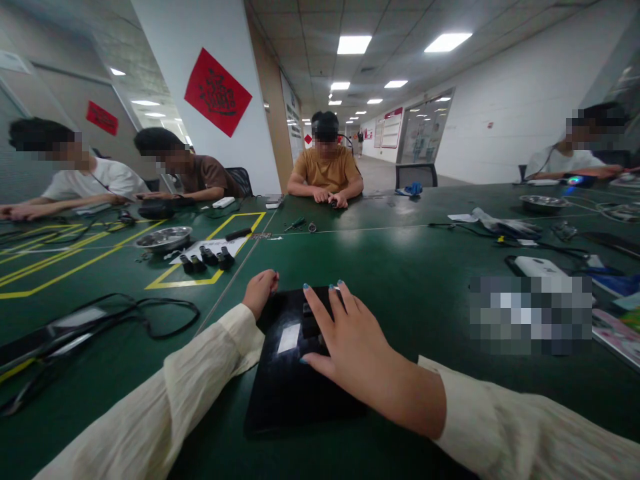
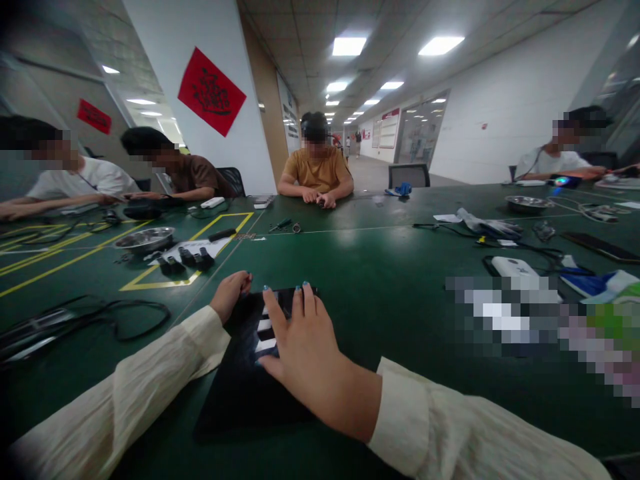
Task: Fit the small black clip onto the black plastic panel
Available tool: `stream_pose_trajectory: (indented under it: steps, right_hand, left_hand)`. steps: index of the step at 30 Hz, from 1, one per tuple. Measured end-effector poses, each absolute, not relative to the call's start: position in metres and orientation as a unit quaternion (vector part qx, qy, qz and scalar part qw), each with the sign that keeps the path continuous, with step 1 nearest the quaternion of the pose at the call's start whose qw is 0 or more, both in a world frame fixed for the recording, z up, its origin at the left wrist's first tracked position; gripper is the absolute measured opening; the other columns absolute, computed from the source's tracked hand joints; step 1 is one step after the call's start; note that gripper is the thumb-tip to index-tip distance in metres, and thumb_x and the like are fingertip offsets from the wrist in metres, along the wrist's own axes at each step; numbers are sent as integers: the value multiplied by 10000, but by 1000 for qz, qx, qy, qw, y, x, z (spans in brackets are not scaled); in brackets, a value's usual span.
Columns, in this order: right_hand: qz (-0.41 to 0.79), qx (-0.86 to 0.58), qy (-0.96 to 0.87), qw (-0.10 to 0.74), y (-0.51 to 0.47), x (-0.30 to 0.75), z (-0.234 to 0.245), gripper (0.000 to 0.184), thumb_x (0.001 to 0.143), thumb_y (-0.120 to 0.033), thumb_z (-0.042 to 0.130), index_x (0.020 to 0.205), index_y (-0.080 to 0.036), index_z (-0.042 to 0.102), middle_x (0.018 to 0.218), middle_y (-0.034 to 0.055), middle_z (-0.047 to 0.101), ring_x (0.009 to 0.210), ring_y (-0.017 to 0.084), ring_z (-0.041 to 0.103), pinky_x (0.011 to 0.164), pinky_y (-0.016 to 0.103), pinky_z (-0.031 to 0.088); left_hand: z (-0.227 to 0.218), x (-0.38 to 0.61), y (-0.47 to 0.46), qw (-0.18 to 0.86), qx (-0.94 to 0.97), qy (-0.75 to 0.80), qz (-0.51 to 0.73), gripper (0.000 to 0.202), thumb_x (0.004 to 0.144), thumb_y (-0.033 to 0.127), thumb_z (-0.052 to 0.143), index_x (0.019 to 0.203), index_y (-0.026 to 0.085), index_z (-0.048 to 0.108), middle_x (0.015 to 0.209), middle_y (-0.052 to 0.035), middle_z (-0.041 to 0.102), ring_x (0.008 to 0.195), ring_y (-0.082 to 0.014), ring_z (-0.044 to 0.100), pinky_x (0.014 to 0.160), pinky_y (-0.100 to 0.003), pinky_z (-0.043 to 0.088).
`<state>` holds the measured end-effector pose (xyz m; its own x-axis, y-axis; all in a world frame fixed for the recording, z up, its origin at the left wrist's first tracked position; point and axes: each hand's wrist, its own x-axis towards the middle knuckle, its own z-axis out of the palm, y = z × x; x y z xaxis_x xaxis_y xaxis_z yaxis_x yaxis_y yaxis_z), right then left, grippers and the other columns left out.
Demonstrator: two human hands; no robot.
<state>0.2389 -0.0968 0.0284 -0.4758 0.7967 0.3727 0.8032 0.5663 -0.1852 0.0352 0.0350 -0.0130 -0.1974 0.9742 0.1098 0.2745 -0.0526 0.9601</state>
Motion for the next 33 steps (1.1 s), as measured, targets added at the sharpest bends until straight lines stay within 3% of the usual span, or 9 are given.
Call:
stream_pose_trajectory:
  steps: [2,4,7,10,13,23,28,33]
  right_hand:
    - [-23,-442,-862,245,-110,235,29,756,728,-341,620,1371,-220,242,1399,187,295,1302,389,160,965,594,229]
    - [-36,-365,-896,252,-121,232,29,581,799,-247,528,1336,-212,310,1407,165,292,1318,338,153,1007,547,207]
    - [-34,-219,-951,214,-131,230,26,441,840,-291,448,1246,-120,426,1342,172,395,1299,270,240,1048,424,212]
    - [-10,-174,-969,176,-128,229,18,509,831,-446,426,1194,-94,478,1264,176,472,1251,284,318,1021,411,257]
    - [14,-205,-967,151,-120,228,8,594,818,-533,397,1251,-128,430,1301,179,428,1244,320,313,979,461,290]
    - [42,-234,-956,173,-119,230,-5,562,855,-496,323,1296,-150,370,1365,156,351,1263,309,276,1014,465,229]
    - [33,-226,-956,185,-111,231,-6,542,851,-479,329,1252,-121,399,1361,194,336,1236,321,308,971,476,287]
    - [0,-210,-960,187,-102,231,-8,513,858,-449,363,1235,-104,407,1293,198,429,1124,288,445,897,452,372]
  left_hand:
    - [-13,36,35,355,536,583,496,188,695,318,397,586,175,450,397,67,335,391,-82,305,430,-206,251]
    - [-14,36,34,359,545,573,497,189,699,323,398,593,176,449,397,68,339,392,-82,303,427,-204,245]
    - [-16,35,35,359,549,565,501,182,697,318,400,594,177,451,399,67,346,392,-83,304,426,-203,246]
    - [-17,35,35,367,548,560,502,173,694,307,399,587,180,449,394,68,335,385,-83,303,424,-206,248]
    - [-16,36,34,367,549,557,503,165,692,289,401,578,180,448,388,65,337,383,-84,312,427,-208,251]
    - [-13,39,33,362,537,571,505,160,704,273,407,579,178,439,380,61,346,382,-87,309,426,-223,250]
    - [-13,39,38,353,545,588,482,185,741,274,391,587,178,430,373,61,333,383,-83,300,431,-217,251]
    - [-10,39,38,355,557,606,444,162,743,288,392,621,183,412,388,70,334,384,-79,272,416,-211,252]
